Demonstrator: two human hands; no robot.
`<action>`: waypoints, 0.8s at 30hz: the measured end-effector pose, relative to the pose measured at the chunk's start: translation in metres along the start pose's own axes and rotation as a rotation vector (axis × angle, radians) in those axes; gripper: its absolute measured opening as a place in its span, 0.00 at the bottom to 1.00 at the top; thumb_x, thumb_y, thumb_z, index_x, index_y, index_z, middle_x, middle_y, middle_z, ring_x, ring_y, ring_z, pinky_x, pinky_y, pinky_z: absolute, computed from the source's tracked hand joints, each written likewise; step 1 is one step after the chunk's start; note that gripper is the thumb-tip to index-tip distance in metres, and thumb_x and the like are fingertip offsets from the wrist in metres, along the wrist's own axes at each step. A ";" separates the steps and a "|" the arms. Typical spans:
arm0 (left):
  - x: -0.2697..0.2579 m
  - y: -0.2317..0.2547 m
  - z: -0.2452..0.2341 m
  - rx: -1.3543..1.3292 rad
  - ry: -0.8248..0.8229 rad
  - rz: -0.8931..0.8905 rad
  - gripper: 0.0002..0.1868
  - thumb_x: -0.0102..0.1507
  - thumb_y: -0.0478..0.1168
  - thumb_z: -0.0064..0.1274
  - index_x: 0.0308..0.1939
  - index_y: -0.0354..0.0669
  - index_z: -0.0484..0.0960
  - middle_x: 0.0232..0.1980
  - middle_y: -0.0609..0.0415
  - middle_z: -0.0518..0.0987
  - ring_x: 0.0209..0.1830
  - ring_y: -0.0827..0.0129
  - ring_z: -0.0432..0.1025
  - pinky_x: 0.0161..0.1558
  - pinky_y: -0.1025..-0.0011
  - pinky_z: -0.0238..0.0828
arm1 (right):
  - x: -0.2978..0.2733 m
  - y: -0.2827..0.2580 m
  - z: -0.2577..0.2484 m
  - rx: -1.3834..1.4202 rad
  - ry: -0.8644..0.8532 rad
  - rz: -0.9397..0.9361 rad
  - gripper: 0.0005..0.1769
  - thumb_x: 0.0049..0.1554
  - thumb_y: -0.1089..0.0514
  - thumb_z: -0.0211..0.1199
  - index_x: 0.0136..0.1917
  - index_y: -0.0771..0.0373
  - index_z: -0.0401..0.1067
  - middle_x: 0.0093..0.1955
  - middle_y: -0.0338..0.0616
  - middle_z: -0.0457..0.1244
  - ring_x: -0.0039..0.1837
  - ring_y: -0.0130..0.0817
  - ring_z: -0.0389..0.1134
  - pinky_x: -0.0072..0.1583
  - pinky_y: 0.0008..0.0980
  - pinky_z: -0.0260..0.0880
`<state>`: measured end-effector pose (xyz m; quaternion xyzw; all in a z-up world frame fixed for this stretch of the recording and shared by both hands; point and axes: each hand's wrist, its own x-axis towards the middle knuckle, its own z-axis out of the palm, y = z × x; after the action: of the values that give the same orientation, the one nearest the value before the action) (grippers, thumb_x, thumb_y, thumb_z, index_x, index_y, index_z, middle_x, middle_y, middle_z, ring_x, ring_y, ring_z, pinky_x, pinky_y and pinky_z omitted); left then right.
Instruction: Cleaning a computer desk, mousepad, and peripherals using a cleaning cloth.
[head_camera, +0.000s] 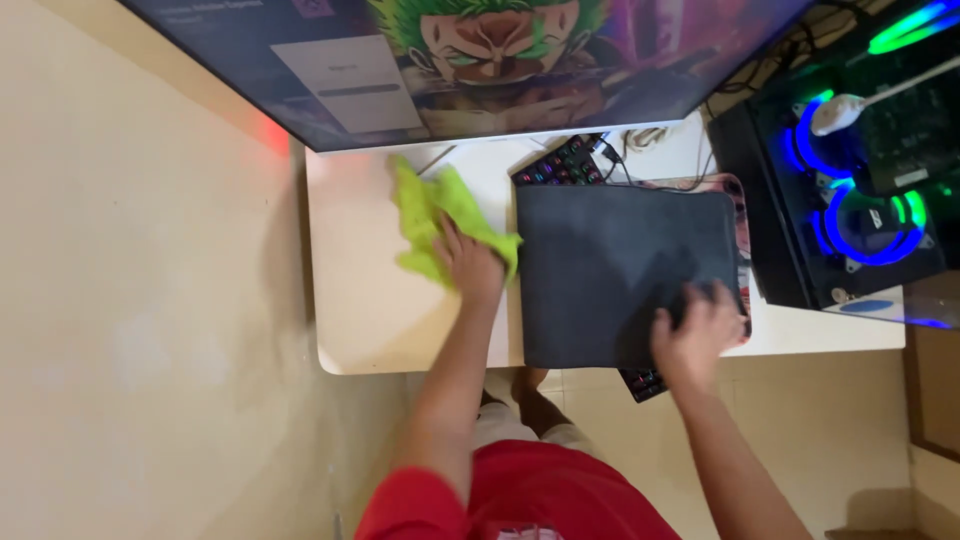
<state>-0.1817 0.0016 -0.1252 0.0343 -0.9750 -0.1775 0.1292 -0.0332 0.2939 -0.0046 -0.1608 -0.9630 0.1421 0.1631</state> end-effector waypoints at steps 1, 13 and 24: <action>-0.028 -0.009 -0.008 0.036 -0.184 0.018 0.36 0.58 0.45 0.53 0.70 0.37 0.71 0.79 0.42 0.59 0.83 0.47 0.41 0.77 0.38 0.30 | 0.001 -0.008 0.006 -0.031 -0.022 -0.097 0.32 0.50 0.57 0.71 0.66 0.64 0.68 0.71 0.63 0.57 0.73 0.60 0.55 0.69 0.62 0.52; -0.019 -0.021 -0.071 -0.016 -0.576 0.643 0.23 0.58 0.50 0.53 0.49 0.35 0.85 0.78 0.41 0.60 0.81 0.46 0.44 0.73 0.35 0.40 | -0.031 -0.121 0.054 0.148 -0.350 -0.408 0.27 0.53 0.52 0.66 0.65 0.59 0.70 0.78 0.56 0.53 0.79 0.55 0.52 0.73 0.63 0.49; 0.093 -0.029 -0.015 -0.131 -0.307 0.450 0.36 0.65 0.50 0.49 0.75 0.37 0.65 0.79 0.45 0.61 0.81 0.53 0.50 0.78 0.46 0.41 | -0.039 -0.129 0.093 0.017 -0.507 -0.312 0.35 0.58 0.45 0.59 0.75 0.60 0.61 0.82 0.56 0.46 0.83 0.52 0.46 0.75 0.58 0.48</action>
<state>-0.2666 -0.0407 -0.0995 -0.2190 -0.9526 -0.2103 0.0181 -0.0652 0.1421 -0.0570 0.0311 -0.9849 0.1591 -0.0616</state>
